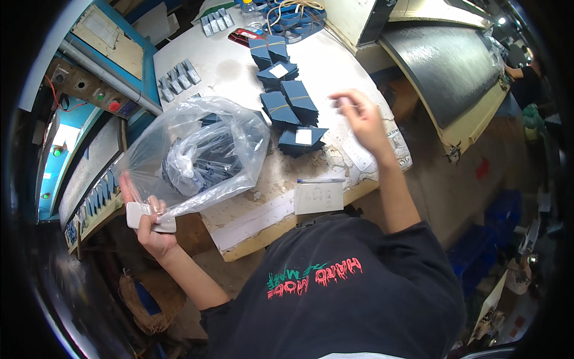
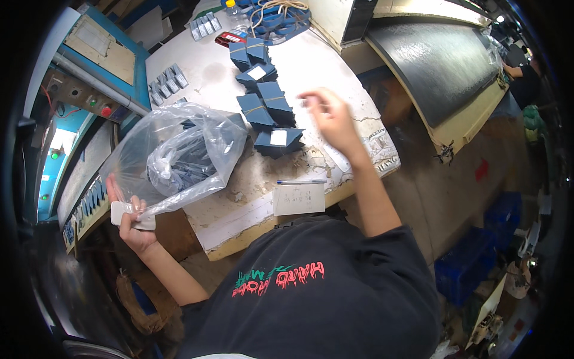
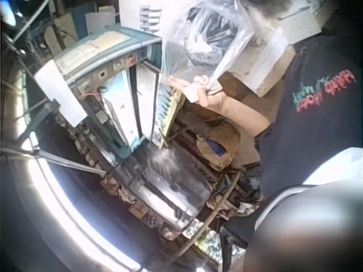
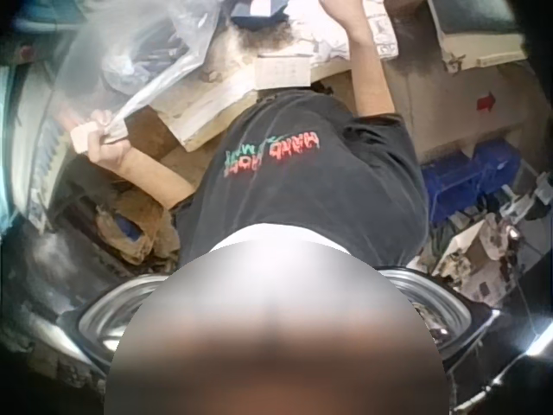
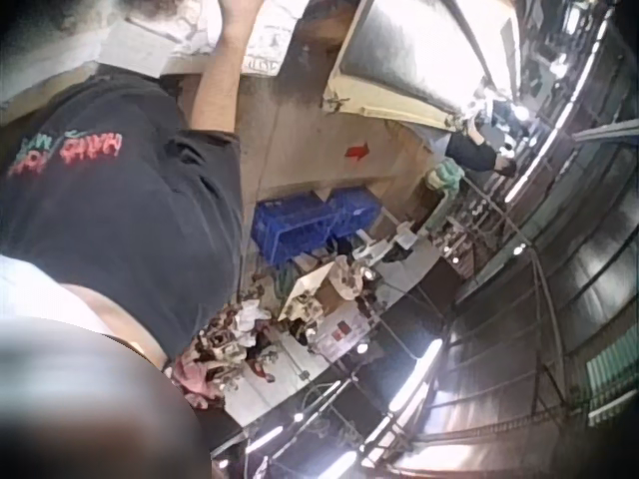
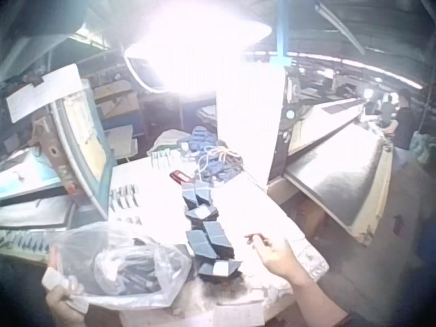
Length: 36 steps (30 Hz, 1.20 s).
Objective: The person writes on a small white card with a pen, then picks up several dark blue rectangular items and places them into a clear plastic bag. The person ties the bag and walks across the factory floor to another workstation, placing the bag on a table.
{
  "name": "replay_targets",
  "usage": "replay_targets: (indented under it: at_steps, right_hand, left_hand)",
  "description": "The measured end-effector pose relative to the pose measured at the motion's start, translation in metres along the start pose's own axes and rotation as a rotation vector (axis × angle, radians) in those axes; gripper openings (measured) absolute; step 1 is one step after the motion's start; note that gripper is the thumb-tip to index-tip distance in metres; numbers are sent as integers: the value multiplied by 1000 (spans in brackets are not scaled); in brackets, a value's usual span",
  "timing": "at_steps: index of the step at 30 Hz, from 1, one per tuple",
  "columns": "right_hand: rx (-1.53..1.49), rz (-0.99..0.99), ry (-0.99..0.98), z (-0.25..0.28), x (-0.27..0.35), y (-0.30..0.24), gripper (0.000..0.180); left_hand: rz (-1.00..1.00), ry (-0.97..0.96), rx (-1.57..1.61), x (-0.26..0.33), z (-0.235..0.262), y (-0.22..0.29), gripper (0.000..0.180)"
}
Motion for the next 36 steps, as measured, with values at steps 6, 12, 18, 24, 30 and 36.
replay_targets:
  at_steps: [6, 12, 18, 24, 30, 36]
  right_hand:
    - [993, -439, 80, 98, 78, 109, 32]
    - [935, -318, 163, 97, 122, 166, 32]
    - [511, -326, 416, 91, 78, 136, 17]
    - [68, 158, 359, 7, 19, -26, 29]
    - [53, 425, -63, -100, 36, -118, 39]
    - [64, 685, -522, -137, 37, -130, 33]
  left_hand:
    - [-25, -225, 71, 20, -39, 27, 118]
    - [-35, -244, 65, 21, -61, 33, 121]
    - [4, -148, 51, 25, -45, 29, 119]
    - [62, -222, 9, 48, -41, 20, 118]
    - [27, -186, -90, 68, -38, 25, 104]
    - [10, -180, -61, 65, -35, 28, 101]
Point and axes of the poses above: each hand's wrist, its own x-axis away from the middle knuckle, its own z-axis out of the back of the hand, y = z × x, the point moved 1 cm from there along -x, towards the middle knuckle, and after that the axes turned 3 degrees about y, right-handed, at the moved point
